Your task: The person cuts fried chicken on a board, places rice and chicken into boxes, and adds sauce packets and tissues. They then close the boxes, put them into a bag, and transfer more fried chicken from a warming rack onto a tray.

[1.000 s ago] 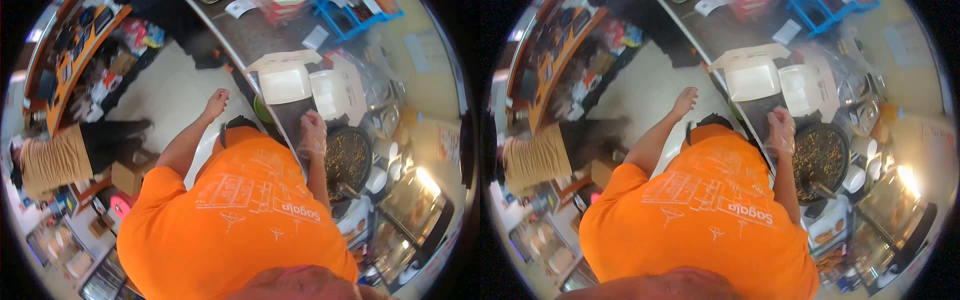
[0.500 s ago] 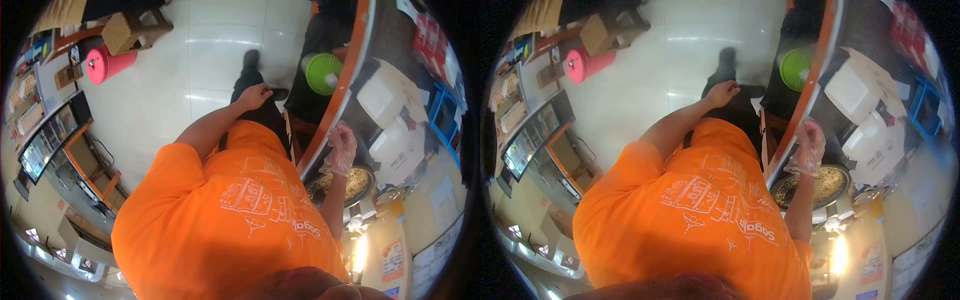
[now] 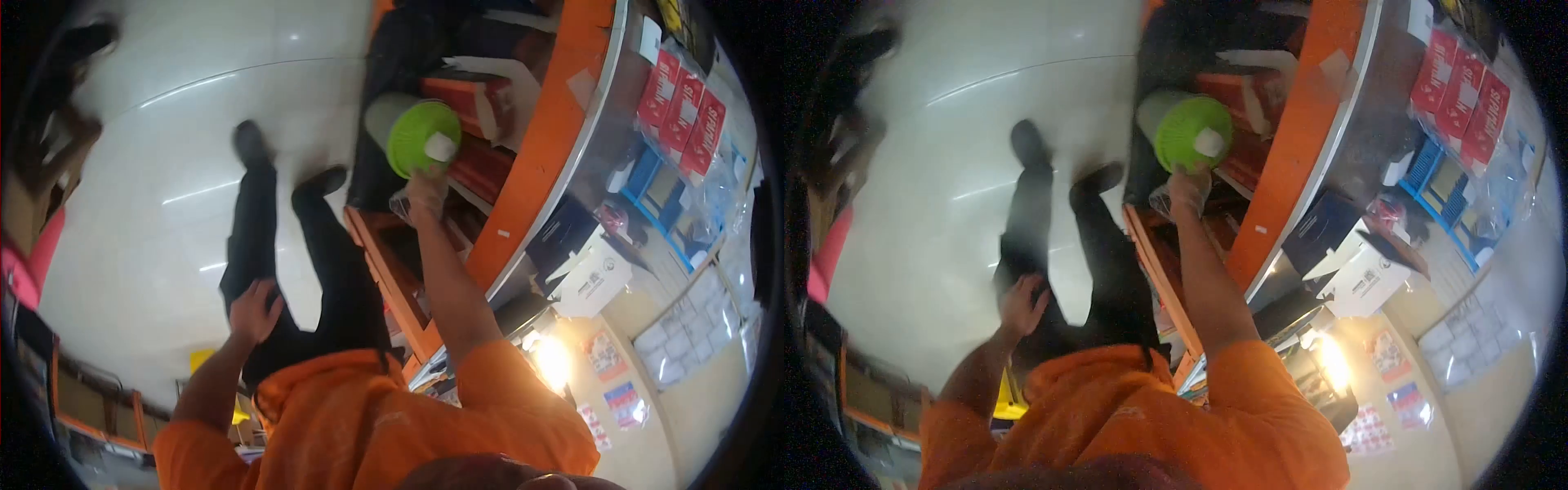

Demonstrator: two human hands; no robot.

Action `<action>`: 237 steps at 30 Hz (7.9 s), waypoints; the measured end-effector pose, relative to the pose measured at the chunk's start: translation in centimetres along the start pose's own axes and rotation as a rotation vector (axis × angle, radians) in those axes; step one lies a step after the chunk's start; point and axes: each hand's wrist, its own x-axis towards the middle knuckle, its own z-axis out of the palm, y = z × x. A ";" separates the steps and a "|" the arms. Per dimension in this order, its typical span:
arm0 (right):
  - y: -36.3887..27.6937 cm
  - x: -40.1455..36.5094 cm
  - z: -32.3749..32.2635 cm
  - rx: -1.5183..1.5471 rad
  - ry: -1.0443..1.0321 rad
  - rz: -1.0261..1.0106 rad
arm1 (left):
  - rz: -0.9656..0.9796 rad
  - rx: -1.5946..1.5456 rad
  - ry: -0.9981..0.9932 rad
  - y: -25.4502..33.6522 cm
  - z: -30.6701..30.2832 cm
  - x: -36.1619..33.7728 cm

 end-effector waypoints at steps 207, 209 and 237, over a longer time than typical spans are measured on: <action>28.6 -19.6 -48.7 0.430 0.522 -0.295 | 0.153 0.073 0.052 13.9 -10.4 5.6; 34.4 -23.9 -49.3 0.358 0.567 -0.106 | 0.245 0.323 -0.059 13.9 -10.4 9.5; 87.8 -50.5 -17.4 0.616 0.733 0.667 | 1.718 1.009 -1.002 38.8 73.9 -31.1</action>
